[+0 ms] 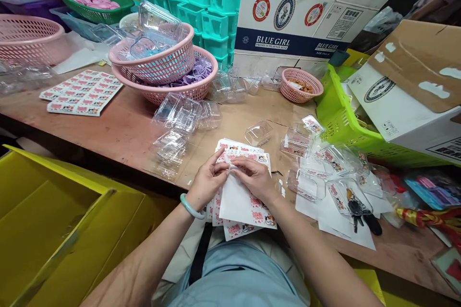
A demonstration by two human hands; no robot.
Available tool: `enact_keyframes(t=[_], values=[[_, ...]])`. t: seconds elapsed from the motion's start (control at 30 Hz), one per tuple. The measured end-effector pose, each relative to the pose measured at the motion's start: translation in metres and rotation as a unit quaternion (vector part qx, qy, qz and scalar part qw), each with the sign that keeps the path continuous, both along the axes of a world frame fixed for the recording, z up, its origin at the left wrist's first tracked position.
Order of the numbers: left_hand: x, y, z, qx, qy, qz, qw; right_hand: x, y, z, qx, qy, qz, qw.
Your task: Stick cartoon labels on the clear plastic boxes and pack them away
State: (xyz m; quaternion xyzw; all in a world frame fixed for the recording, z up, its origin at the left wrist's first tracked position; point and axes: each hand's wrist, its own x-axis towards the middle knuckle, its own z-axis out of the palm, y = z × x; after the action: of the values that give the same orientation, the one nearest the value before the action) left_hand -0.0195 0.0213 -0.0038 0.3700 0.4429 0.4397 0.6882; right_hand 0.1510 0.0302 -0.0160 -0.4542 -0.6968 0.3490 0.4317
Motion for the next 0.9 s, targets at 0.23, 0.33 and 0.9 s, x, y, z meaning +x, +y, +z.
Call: enact_keyframes(t=[0.23,0.33,0.9], values=[[0.001,-0.001,0.006,0.012,0.039,-0.003,0.999,0.002,0.002,-0.003,-0.072,0.079,-0.056,0.993],[0.001,-0.001,0.006,0.013,0.036,-0.008,0.999,0.004,0.001,-0.003,-0.056,0.052,0.005,0.997],[0.000,0.000,-0.003,0.030,0.078,0.016,0.996,0.018,0.011,-0.005,-0.157,0.337,-0.156,0.915]])
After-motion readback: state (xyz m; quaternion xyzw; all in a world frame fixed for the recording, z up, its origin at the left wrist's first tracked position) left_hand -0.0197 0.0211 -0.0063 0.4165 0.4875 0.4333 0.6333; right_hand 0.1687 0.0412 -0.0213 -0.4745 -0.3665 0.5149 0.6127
